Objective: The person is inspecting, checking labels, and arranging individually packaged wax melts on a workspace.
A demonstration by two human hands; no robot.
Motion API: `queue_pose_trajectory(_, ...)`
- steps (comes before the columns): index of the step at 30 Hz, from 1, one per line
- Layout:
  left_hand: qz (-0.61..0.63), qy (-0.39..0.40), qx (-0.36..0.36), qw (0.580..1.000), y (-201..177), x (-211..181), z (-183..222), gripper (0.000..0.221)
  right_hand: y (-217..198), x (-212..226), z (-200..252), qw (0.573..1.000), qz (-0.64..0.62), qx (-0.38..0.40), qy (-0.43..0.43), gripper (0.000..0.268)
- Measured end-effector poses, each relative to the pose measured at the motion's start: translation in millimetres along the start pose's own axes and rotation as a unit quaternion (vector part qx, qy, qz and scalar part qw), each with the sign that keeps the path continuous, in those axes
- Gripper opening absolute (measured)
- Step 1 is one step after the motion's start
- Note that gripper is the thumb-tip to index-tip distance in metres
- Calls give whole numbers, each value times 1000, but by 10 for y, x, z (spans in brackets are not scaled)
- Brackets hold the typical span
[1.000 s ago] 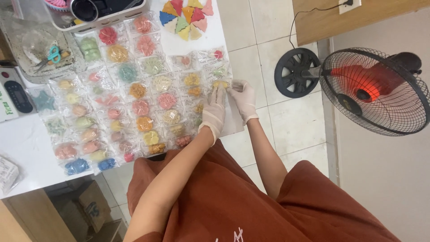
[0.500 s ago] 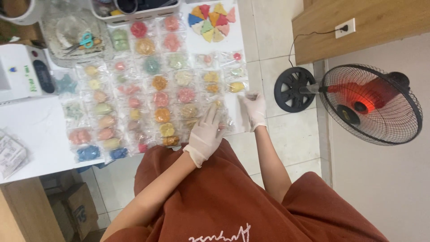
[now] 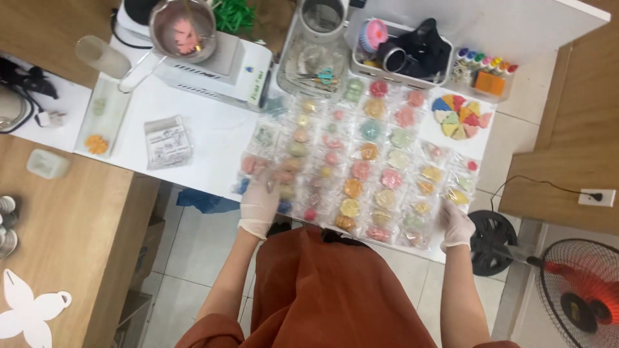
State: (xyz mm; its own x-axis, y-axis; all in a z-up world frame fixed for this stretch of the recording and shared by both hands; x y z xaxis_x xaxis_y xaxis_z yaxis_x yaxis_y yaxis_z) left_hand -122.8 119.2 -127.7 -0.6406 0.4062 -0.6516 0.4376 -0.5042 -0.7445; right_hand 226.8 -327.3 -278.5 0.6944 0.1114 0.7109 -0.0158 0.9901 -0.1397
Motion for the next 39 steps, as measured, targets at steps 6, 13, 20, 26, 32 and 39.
queue_pose_trajectory(6,-278,41,-126,951,-741,1570,-211,62,14,-107,144,998,-5,-63,30,51)
queue_pose_trajectory(13,-418,108,-80,898,-881,2642,-679,54,89,-213,566,991,7,-131,-2,47)
queue_pose_trajectory(20,-350,145,-62,923,-795,2905,-745,19,-6,-144,1166,985,-1,-166,-39,46)
queue_pose_trajectory(26,-336,81,-10,938,-963,2757,-761,22,181,-1,1640,981,-7,-188,-48,49)
queue_pose_trajectory(32,-250,71,7,966,-1201,2583,-638,18,436,172,1890,983,21,-169,-67,47)
queue_pose_trajectory(39,289,-83,-82,950,-1849,1435,-340,43,999,681,2515,960,69,-174,-209,35)
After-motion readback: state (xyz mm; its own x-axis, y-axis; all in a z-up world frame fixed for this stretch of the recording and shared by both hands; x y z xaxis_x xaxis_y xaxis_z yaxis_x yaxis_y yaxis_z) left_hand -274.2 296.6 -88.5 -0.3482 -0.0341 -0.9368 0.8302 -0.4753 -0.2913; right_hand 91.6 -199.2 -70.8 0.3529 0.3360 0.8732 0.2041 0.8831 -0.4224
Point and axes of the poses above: each hand's wrist, its own z-axis away from the middle knuckle, its own y-axis out of the palm, x = y × z, the point moved 6 cm from there along -z, towards the middle knuckle, and after that the axes turned 9 degrees about y, right-handed, at the moved point
